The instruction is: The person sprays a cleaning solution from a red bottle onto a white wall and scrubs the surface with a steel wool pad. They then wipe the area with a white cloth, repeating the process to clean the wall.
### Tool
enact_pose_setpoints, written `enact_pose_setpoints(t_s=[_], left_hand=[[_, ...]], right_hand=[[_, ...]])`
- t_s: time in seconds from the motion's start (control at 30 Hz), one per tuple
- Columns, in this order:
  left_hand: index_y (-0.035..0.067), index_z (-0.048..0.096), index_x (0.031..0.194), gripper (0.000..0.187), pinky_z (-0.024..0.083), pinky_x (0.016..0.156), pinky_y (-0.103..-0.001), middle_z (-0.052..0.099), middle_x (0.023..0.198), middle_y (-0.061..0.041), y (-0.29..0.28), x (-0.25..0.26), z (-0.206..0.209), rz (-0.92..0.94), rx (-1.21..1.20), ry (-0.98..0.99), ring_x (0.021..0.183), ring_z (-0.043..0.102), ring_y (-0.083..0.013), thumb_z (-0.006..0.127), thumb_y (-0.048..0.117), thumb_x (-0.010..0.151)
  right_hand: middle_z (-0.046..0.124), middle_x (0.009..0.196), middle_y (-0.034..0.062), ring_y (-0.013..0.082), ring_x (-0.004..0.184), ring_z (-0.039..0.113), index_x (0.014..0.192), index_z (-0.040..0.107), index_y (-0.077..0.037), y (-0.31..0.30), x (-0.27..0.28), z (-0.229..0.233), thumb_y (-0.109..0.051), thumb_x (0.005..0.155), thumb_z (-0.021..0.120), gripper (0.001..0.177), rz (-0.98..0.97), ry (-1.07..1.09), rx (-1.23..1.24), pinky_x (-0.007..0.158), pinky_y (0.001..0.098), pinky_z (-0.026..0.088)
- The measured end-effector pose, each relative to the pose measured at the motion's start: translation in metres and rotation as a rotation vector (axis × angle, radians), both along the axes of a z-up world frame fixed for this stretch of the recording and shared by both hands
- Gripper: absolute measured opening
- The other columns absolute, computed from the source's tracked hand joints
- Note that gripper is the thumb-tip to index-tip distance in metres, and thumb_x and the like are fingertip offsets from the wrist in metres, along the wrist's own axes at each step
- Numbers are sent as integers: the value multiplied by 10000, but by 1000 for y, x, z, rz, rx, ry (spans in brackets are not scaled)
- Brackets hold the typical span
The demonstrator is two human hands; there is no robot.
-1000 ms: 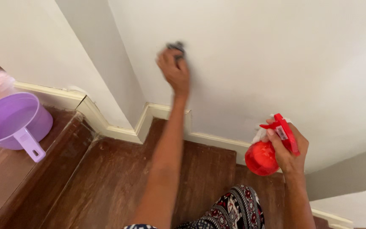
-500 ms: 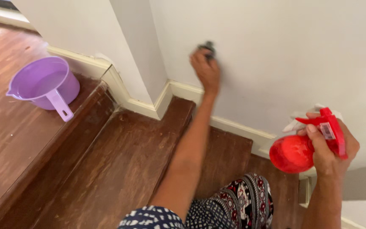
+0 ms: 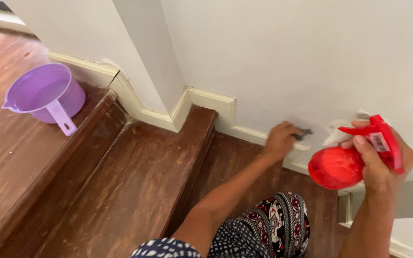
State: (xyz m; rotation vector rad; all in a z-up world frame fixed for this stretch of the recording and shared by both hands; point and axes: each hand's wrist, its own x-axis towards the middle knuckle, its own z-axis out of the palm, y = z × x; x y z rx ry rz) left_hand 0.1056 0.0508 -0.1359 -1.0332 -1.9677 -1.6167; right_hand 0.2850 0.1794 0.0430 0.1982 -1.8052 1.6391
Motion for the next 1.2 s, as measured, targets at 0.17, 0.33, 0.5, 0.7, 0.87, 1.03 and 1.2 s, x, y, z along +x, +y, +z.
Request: enact_pose_setpoints(t_s=[0.17, 0.33, 0.5, 0.7, 0.87, 1.03, 1.2], left_hand=[[22, 738, 1052, 233, 519, 801, -309, 737, 970, -92, -84, -5, 13, -256, 218, -644, 859, 627, -160, 532, 95, 973], [-23, 589, 1352, 523, 504, 901, -353, 639, 1234, -157, -95, 21, 66, -276, -104, 66, 1111, 582, -188, 680, 175, 876], [20, 683, 1278, 278, 565, 879, -310, 738, 1127, -77, -92, 13, 72, -618, -15, -437, 1009, 670, -134, 655, 134, 1026], [75, 611, 1290, 349, 595, 789, -297, 719, 1056, -49, -130, -15, 132, -297, 317, -742, 923, 689, -130, 614, 157, 950], [-4, 587, 1245, 452, 551, 803, -369, 666, 1088, -143, -127, -40, 287, 194, 187, 134, 971, 659, -234, 742, 201, 873], [195, 473, 1511, 592, 569, 845, -353, 630, 1285, -139, -58, -81, 363, 600, 127, 631, 1047, 660, -288, 676, 219, 956], [188, 522, 1542, 597, 499, 605, -366, 632, 1228, -101, 24, -51, 219, 930, -423, 1174, 835, 609, -227, 632, 66, 968]], right_hand=[[714, 1077, 182, 197, 867, 705, 1314, 638, 103, -15, -21, -16, 43, 939, 658, 380, 159, -56, -58, 825, 328, 604], [744, 990, 144, 206, 878, 713, 1181, 686, 70, -40, -31, -16, -33, 873, 702, 325, 342, -199, -39, 820, 326, 582], [730, 911, 172, 254, 866, 697, 1155, 715, 62, -48, -28, -1, -65, 903, 681, 284, 433, -246, -139, 804, 377, 565], [672, 1314, 162, 313, 1265, 651, 1216, 636, 47, -46, -29, 24, -103, 978, 604, 283, 235, -3, -31, 1074, 451, 521], [719, 1183, 185, 334, 1066, 738, 1259, 586, 14, -37, -22, 36, -179, 983, 577, 337, 135, -182, -134, 931, 470, 571], [729, 1165, 171, 294, 820, 768, 1249, 598, -3, -18, -20, 32, -226, 974, 574, 355, 57, -289, -122, 798, 456, 623], [733, 1186, 167, 241, 762, 745, 1214, 610, 30, 6, -22, 25, -209, 991, 587, 328, -13, -292, -66, 826, 412, 622]])
